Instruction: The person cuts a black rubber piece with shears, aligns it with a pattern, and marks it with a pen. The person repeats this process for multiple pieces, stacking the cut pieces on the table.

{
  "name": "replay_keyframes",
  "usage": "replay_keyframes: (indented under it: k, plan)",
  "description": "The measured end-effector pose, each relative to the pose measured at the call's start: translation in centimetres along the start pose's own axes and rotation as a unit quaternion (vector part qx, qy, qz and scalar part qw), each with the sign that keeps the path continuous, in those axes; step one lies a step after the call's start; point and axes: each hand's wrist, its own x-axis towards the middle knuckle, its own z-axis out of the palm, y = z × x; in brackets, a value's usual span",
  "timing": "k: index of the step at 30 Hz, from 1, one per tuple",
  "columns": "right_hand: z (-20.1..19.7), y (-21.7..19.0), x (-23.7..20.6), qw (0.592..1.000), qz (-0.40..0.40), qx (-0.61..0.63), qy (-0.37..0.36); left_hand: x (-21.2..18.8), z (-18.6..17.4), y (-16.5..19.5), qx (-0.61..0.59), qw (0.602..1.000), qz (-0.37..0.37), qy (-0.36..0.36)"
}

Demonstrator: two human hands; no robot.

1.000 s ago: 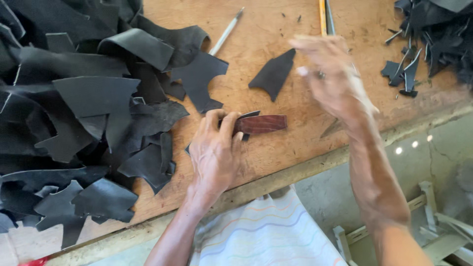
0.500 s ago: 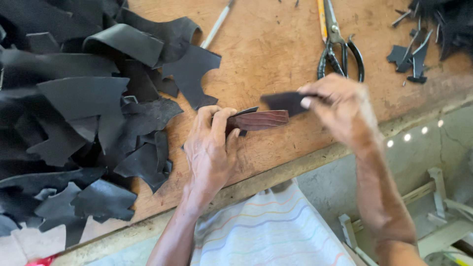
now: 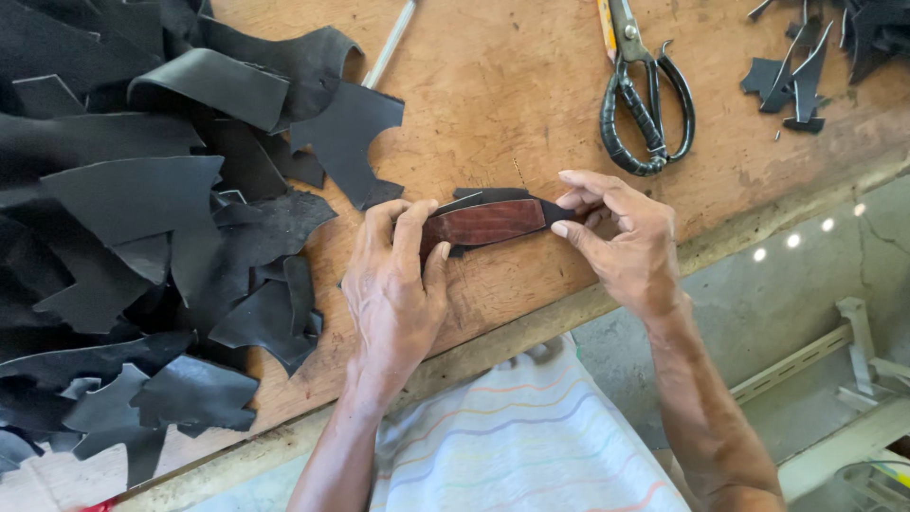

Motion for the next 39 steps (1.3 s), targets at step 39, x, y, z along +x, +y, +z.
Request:
replay_keyframes:
  k: [39]
  plan:
    - [-0.9,0.5,0.8,0.999,-0.001,0.023,-0.041,0.2,-1.0,1.1,0.006,1.0,-0.018,-0.015]
